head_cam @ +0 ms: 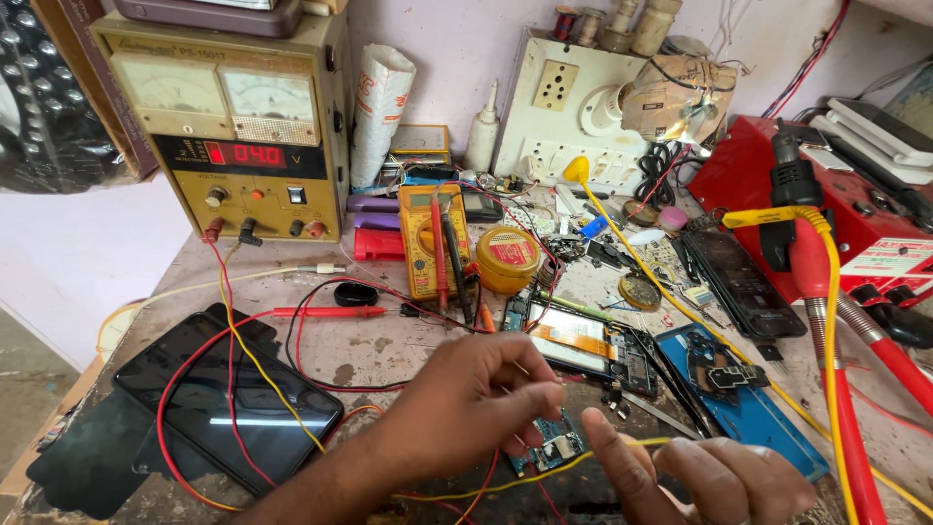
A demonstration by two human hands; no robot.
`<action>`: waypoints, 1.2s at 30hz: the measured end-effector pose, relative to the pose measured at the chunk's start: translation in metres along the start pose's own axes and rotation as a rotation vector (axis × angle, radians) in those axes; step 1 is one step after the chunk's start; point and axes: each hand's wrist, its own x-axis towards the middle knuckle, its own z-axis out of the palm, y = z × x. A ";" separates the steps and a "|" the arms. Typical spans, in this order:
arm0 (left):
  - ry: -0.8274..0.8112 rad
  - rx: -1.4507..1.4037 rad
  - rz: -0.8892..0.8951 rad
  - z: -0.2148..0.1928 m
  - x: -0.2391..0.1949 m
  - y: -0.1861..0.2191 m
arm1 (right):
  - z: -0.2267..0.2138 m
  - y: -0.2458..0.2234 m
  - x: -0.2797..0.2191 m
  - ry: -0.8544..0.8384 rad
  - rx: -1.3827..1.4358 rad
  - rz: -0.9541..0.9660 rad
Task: The person uses a multimeter and tweezers to test and adjust components on a small circuit board. They connect test leads to various points on the board, observe readings on a power supply, and manipulate small parts with tweezers throughout the process.
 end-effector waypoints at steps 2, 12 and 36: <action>0.042 0.080 0.042 0.005 -0.002 0.000 | -0.005 0.005 0.005 -0.057 0.079 -0.008; 0.000 -0.071 0.075 0.012 -0.008 -0.010 | 0.005 -0.006 0.019 -0.145 0.742 0.137; 0.246 0.825 1.044 0.016 -0.023 -0.003 | 0.050 0.002 -0.049 -0.200 0.964 0.401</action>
